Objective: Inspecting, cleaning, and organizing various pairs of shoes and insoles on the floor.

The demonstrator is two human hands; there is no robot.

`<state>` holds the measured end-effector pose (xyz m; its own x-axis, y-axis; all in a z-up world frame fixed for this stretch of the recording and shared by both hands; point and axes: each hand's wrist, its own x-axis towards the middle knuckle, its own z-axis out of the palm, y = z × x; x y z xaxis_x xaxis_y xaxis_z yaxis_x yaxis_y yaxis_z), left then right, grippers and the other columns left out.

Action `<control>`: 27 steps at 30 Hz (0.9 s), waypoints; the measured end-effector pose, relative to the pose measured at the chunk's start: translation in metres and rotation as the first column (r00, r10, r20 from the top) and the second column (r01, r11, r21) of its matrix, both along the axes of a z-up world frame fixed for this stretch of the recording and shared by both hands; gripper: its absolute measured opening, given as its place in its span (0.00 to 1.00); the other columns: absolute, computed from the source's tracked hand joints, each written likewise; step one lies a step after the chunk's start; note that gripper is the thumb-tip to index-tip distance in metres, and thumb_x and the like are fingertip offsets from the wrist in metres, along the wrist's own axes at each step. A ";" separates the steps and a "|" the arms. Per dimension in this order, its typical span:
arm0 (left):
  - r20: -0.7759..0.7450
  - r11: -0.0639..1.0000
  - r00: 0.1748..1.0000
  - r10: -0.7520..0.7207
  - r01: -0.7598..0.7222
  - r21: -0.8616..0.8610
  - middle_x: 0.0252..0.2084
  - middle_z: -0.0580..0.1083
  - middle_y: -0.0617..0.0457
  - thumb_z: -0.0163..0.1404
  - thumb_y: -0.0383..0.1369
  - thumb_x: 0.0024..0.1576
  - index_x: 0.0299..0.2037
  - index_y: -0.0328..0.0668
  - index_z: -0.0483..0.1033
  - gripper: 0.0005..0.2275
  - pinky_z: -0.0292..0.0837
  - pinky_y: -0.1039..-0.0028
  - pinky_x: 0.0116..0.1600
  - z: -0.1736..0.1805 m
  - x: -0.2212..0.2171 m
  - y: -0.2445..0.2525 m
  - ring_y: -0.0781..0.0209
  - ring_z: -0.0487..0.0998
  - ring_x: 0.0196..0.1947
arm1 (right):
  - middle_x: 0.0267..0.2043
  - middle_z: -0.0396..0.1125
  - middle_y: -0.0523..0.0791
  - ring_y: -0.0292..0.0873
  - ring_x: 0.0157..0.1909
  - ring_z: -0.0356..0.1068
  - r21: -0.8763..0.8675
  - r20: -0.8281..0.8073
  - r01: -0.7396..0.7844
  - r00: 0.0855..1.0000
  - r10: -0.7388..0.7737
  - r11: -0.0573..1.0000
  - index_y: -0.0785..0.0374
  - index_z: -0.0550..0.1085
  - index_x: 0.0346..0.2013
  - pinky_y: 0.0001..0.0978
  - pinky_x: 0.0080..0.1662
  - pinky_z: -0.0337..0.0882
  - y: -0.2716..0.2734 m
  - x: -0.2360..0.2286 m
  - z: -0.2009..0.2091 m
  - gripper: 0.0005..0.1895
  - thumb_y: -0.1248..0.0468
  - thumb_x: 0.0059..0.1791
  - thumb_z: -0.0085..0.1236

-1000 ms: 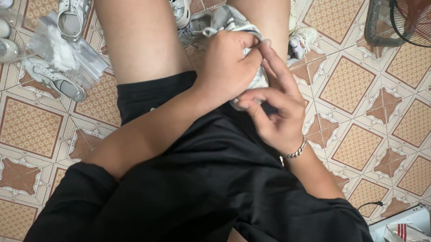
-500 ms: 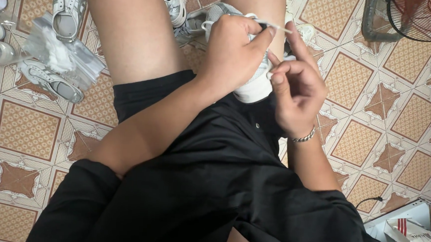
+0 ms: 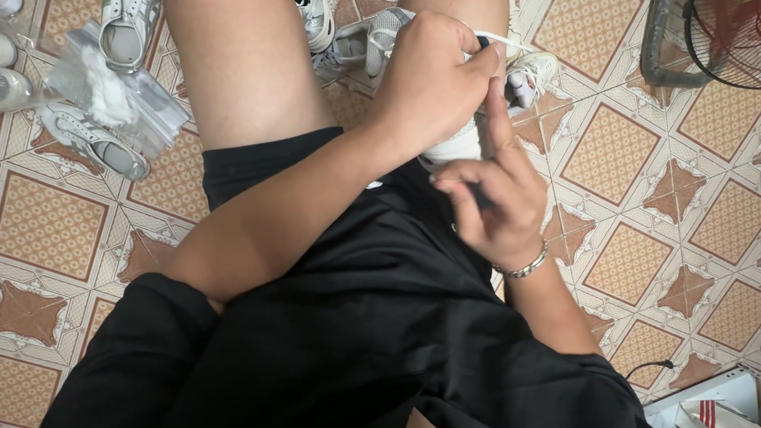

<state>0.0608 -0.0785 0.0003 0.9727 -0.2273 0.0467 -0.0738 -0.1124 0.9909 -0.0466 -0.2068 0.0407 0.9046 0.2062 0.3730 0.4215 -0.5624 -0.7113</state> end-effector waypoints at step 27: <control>0.465 0.902 0.776 -0.427 0.326 0.284 0.24 0.70 0.43 0.61 0.44 0.67 0.25 0.32 0.75 0.24 0.64 0.60 0.34 -0.003 0.040 0.033 0.47 0.71 0.26 | 0.74 0.61 0.59 0.32 0.50 0.71 0.510 -0.141 0.171 0.983 -0.114 0.843 0.68 0.70 0.44 0.22 0.49 0.71 -0.061 0.024 -0.072 0.10 0.63 0.62 0.57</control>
